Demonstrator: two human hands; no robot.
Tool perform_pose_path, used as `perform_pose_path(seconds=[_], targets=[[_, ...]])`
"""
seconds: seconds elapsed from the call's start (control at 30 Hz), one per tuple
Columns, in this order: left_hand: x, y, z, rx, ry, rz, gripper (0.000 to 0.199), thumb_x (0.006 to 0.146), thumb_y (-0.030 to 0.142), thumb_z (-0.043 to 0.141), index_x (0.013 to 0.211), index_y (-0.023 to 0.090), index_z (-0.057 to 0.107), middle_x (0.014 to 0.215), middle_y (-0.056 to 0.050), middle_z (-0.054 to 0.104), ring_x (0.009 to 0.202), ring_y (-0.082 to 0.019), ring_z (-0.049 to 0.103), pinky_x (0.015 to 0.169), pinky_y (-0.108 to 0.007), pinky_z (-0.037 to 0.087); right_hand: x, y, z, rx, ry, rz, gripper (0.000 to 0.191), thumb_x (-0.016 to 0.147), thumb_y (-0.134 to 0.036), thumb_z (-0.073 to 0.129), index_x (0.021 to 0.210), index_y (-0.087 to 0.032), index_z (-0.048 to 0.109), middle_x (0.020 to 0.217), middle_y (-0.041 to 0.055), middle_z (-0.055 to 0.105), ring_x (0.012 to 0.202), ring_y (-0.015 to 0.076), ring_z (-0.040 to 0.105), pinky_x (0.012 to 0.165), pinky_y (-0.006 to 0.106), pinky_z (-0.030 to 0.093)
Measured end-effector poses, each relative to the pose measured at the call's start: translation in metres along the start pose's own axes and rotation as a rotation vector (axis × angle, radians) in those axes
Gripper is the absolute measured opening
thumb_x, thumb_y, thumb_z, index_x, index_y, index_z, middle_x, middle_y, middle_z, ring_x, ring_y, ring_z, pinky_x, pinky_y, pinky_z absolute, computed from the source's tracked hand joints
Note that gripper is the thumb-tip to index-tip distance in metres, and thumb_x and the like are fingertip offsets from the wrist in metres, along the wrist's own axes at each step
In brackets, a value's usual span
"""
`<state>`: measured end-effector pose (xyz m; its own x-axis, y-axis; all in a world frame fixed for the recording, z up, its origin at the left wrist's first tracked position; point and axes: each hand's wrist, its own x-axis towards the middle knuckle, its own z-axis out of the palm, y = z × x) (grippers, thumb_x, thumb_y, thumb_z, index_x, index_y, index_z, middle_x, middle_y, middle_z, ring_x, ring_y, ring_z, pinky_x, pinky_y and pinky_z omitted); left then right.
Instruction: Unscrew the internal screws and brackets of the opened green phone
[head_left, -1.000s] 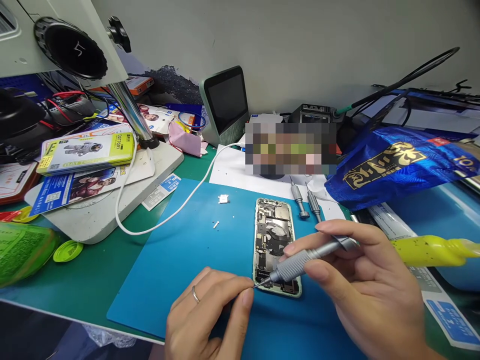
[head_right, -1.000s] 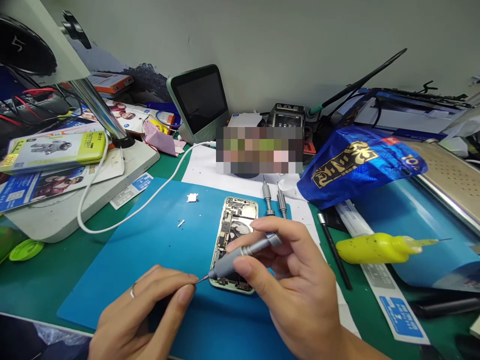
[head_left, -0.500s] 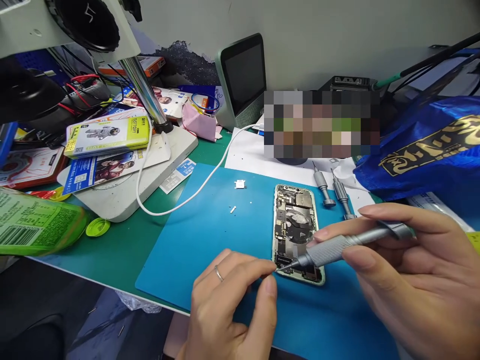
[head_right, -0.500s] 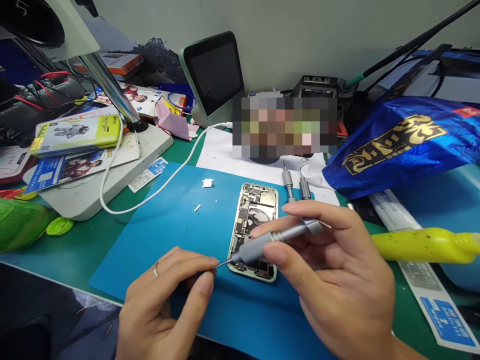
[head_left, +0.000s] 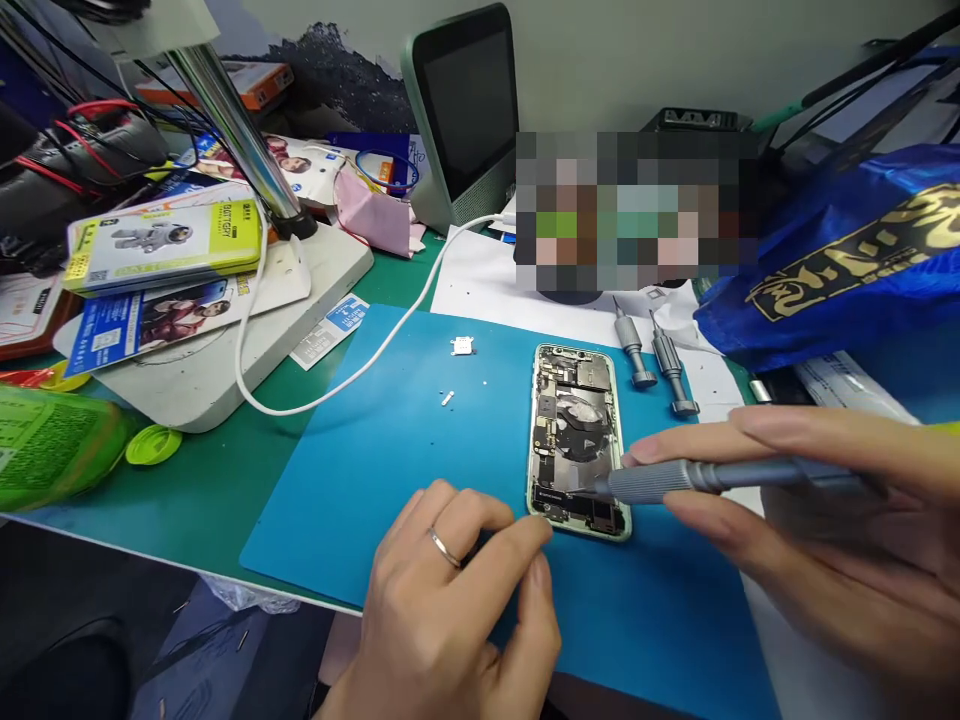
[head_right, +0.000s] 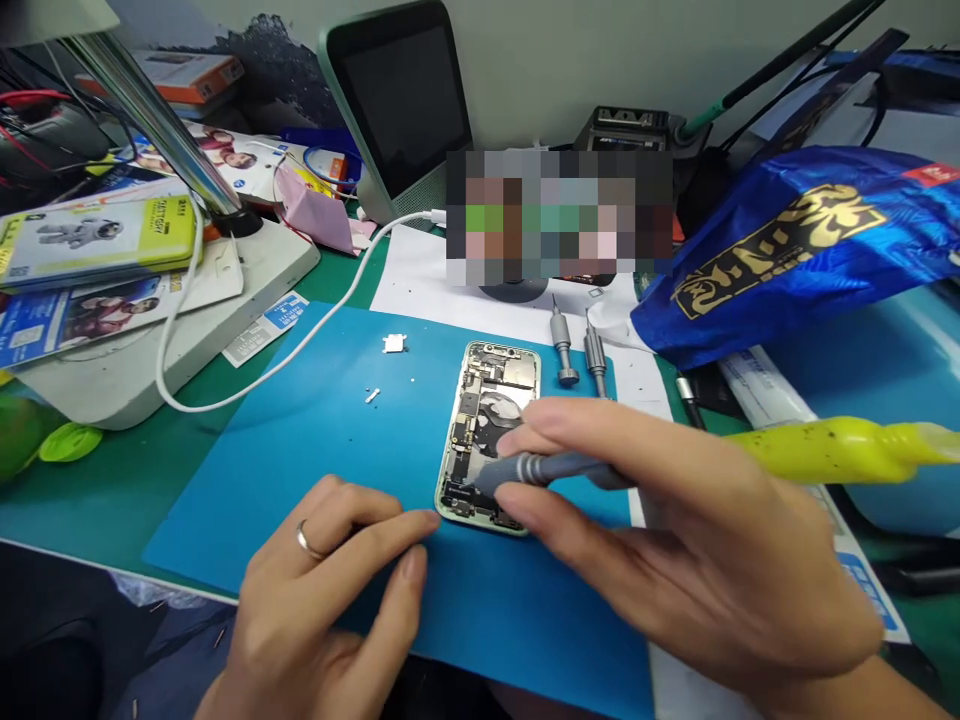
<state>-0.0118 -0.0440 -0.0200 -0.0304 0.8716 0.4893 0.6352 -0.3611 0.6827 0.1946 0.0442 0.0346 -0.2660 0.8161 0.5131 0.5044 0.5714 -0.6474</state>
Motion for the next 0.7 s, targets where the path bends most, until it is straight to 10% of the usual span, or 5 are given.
perform_pose_path(seconds=[0.1, 0.33, 0.7], targets=[[0.001, -0.001, -0.001, 0.028, -0.082, 0.057, 0.029, 0.092, 0.01, 0.063, 0.117, 0.02, 0.073, 0.092, -0.003, 0.065, 0.078, -0.016, 0.052, 0.073, -0.035, 0.043, -0.002, 0.003, -0.009, -0.285, -0.116, -0.271, 0.03, 0.094, -0.05, 0.072, 0.12, -0.036, 0.069, 0.099, -0.0063, 0.08, 0.076, 0.0162, 0.078, 0.055, 0.026, 0.065], [0.004, -0.005, -0.003, 0.194, -0.251, 0.199, 0.042, 0.094, 0.022, 0.064, 0.135, 0.016, 0.067, 0.135, -0.007, 0.067, 0.113, -0.026, 0.056, 0.096, -0.04, 0.046, 0.004, 0.005, -0.018, -0.456, -0.24, -0.345, 0.029, 0.104, -0.055, 0.053, 0.118, -0.036, 0.069, 0.099, -0.0104, 0.08, 0.074, 0.014, 0.078, 0.051, 0.024, 0.062], [0.003, -0.003, 0.007, 0.228, -0.215, 0.177, 0.036, 0.093, 0.024, 0.06, 0.128, 0.022, 0.069, 0.131, -0.007, 0.066, 0.112, -0.025, 0.055, 0.099, -0.041, 0.04, -0.014, 0.03, -0.023, -0.342, -0.171, -0.211, 0.036, 0.093, -0.054, 0.071, 0.126, -0.038, 0.068, 0.098, -0.0063, 0.08, 0.075, 0.0141, 0.078, 0.06, 0.02, 0.066]])
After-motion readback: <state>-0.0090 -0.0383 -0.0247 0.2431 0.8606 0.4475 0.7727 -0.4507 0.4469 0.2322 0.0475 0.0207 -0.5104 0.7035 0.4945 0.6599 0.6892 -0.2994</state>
